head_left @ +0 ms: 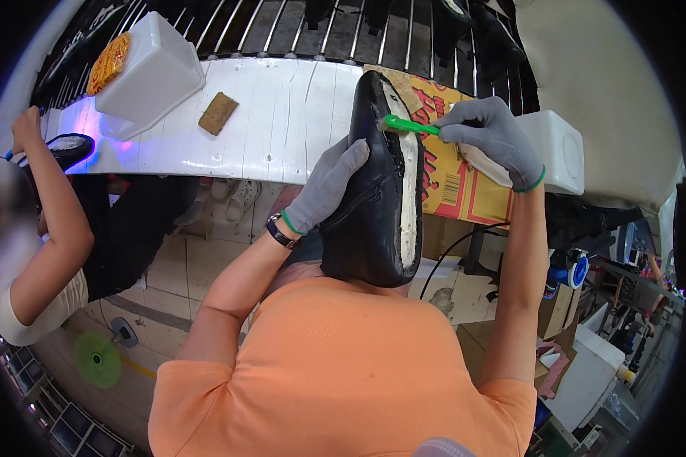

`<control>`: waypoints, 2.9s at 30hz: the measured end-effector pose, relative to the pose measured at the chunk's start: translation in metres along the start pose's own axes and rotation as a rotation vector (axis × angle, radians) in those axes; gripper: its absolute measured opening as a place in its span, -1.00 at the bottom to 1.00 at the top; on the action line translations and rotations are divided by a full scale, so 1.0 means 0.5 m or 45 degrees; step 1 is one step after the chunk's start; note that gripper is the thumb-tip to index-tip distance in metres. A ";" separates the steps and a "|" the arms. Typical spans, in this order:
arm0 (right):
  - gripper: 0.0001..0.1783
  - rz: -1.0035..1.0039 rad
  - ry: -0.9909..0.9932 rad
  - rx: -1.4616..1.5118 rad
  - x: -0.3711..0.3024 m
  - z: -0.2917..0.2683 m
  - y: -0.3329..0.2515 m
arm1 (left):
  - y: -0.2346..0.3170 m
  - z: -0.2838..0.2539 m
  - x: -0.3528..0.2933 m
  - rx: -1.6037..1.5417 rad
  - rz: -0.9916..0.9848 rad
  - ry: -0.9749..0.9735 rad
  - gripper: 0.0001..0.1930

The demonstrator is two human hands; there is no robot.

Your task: The person is applying a white adhesive or cleaning liquid to the soles and edges of black shoes using a green toothbrush.

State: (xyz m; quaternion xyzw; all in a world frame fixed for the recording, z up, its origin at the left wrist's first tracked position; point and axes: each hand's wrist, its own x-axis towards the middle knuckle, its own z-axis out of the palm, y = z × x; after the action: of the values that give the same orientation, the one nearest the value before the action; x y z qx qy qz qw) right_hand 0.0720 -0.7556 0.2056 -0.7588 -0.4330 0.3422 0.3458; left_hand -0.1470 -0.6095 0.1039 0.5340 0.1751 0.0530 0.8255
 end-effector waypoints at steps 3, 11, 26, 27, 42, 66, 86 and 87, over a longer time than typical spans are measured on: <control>-0.79 0.125 -0.104 -0.025 -0.027 -0.002 0.002 | -0.007 0.004 0.002 -0.037 -0.010 0.012 -0.39; -0.84 0.025 -0.263 0.148 -0.129 0.045 -0.011 | -0.013 0.003 0.001 -0.101 -0.009 0.054 -0.43; -0.81 0.114 -0.048 -0.017 -0.151 0.072 -0.023 | -0.028 0.002 0.002 -0.208 -0.031 0.066 -0.43; -0.81 0.124 -0.053 -0.036 -0.165 0.072 -0.031 | -0.029 0.001 0.002 -0.266 -0.078 0.060 -0.43; -0.84 0.114 -0.173 -0.087 -0.179 0.034 -0.080 | 0.004 0.005 0.034 -0.373 -0.190 -0.085 -0.43; -0.79 -0.254 -0.511 -0.028 -0.072 -0.008 -0.154 | 0.028 0.095 -0.022 -0.417 0.031 -0.871 -0.47; -0.85 -0.122 -0.367 0.020 -0.044 -0.004 -0.153 | 0.028 0.061 -0.048 0.415 0.237 -1.081 -0.51; -0.85 -0.074 -0.288 0.044 -0.048 0.000 -0.156 | 0.028 0.060 -0.047 0.402 0.222 -1.084 -0.51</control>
State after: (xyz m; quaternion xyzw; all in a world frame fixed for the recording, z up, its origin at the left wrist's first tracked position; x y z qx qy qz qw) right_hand 0.0298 -0.7468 0.2746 -0.6965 -0.4851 0.4227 0.3176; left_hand -0.1573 -0.6360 0.1329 0.6402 -0.2191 -0.1292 0.7249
